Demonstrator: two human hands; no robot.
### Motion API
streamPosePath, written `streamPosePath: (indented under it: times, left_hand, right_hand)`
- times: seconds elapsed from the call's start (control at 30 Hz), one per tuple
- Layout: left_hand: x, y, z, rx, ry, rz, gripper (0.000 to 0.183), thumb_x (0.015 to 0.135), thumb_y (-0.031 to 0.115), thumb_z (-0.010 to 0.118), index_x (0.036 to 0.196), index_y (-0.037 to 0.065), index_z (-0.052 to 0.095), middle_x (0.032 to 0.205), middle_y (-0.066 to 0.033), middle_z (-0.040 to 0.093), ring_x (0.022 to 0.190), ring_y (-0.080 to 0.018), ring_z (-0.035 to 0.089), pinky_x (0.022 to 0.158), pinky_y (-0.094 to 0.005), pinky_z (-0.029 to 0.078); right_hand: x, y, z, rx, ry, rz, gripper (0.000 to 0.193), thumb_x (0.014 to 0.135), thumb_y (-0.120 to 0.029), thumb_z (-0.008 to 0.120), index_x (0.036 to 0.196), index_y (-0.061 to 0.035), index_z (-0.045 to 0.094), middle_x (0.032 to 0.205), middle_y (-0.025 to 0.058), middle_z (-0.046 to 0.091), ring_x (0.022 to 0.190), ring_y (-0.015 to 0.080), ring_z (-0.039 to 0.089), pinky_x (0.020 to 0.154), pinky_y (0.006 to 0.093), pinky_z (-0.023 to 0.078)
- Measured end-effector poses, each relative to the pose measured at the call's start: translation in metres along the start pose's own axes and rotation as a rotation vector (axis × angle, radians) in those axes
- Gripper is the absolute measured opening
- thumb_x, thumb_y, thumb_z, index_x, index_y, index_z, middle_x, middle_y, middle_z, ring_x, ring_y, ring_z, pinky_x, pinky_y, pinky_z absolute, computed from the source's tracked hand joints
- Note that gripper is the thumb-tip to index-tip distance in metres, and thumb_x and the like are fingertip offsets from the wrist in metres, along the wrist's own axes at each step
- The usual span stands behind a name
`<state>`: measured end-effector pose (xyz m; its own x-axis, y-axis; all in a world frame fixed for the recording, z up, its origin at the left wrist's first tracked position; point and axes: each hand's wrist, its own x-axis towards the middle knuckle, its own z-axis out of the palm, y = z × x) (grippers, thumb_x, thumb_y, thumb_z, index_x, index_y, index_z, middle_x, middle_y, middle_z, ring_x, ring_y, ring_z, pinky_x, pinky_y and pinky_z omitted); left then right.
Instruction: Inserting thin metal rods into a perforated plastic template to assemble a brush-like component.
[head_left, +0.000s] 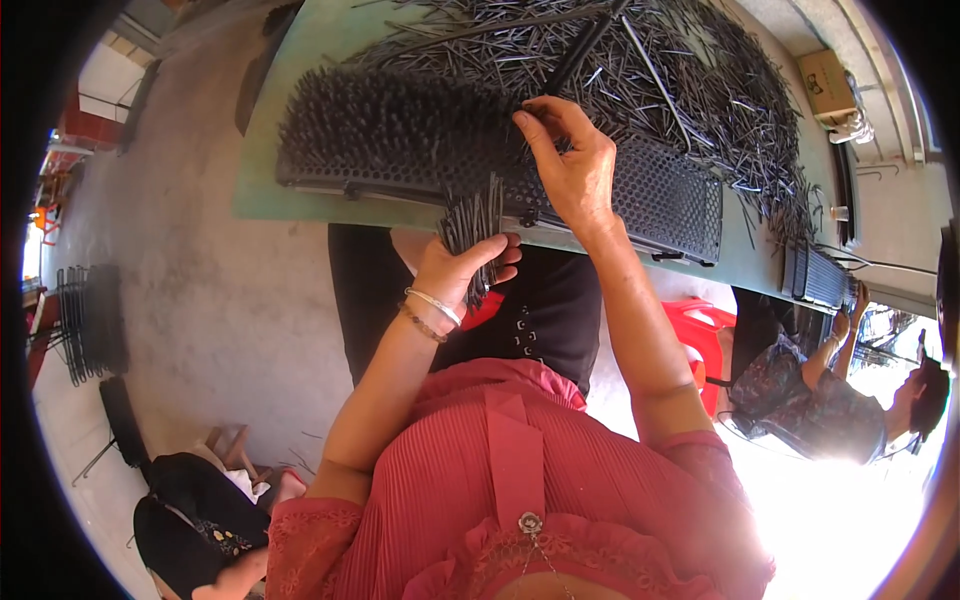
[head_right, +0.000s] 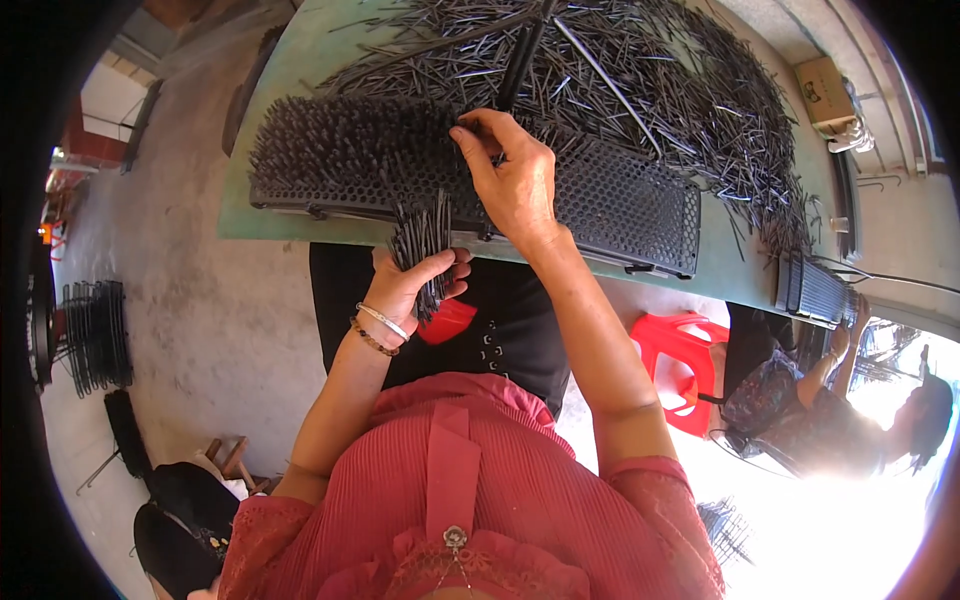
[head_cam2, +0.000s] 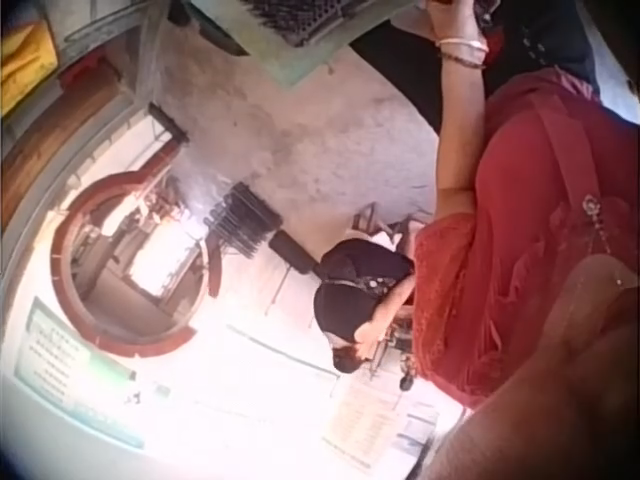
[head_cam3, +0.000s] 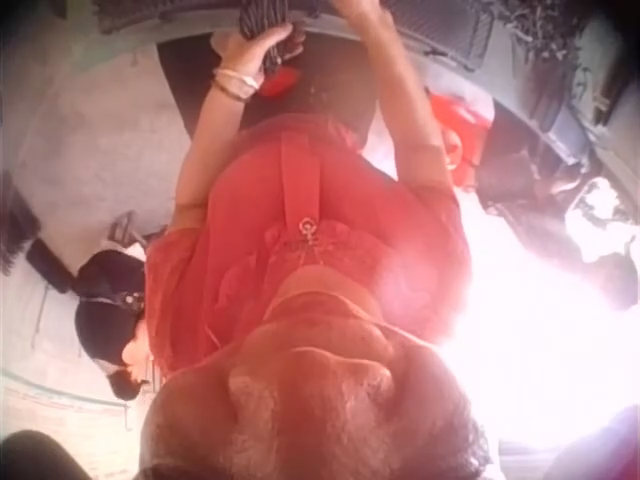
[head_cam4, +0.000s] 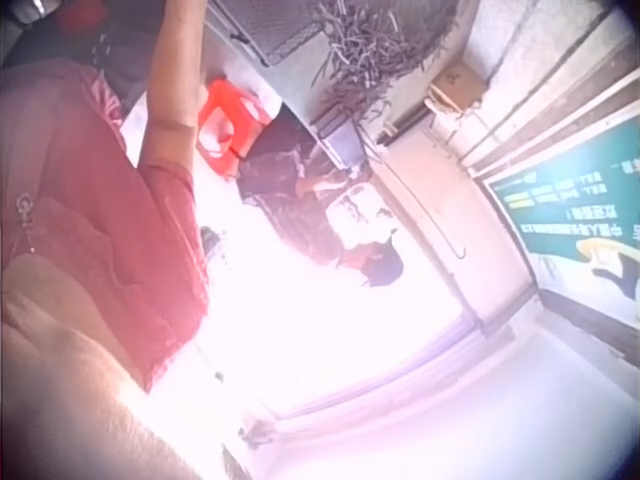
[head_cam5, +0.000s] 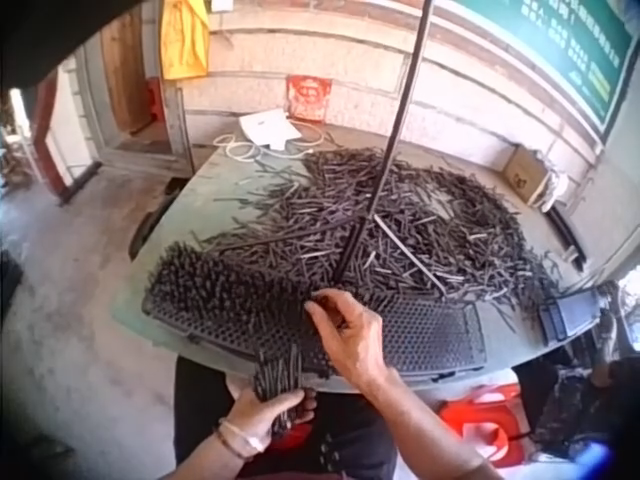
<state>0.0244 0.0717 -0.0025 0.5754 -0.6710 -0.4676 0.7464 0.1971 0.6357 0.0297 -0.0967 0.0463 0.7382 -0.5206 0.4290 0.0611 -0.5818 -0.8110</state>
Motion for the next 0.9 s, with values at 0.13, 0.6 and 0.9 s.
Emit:
streamPosePath:
  times: [0.13,0.6,0.9]
  left_hand:
    - [0.0,0.002,0.003,0.016,-0.01,0.005,0.018,0.084,0.004,0.064,0.101,-0.001,0.062,0.093,-0.0114,0.067,0.08,-0.02,0.066,0.067,-0.0329,0.057]
    - [0.0,0.002,0.0,0.022,-0.009,0.002,0.021,0.085,0.006,0.062,0.105,-0.001,0.059,0.09,-0.012,0.066,0.078,-0.0196,0.065,0.065,-0.0317,0.056]
    - [0.002,0.002,-0.001,0.021,-0.023,0.0,0.021,0.086,0.005,0.061,0.106,-0.002,0.06,0.094,-0.0126,0.067,0.08,-0.0194,0.065,0.066,-0.0312,0.056]
  right_hand:
    - [0.005,0.006,0.002,-0.023,-0.056,-0.099,0.017,0.081,-0.009,0.069,0.094,-0.0007,0.064,0.082,0.0116,0.067,0.068,0.0195,0.065,0.062,0.0277,0.05]
    - [-0.008,0.015,0.003,-0.238,-0.084,-0.373,0.02,0.077,-0.008,0.071,0.096,-0.0061,0.069,0.088,0.0055,0.068,0.083,0.0225,0.062,0.077,0.0319,0.045]
    - [-0.01,0.017,0.005,-0.307,-0.08,-0.493,0.02,0.076,-0.01,0.071,0.097,-0.0071,0.069,0.089,0.0038,0.067,0.085,0.0206,0.06,0.078,0.0323,0.042]
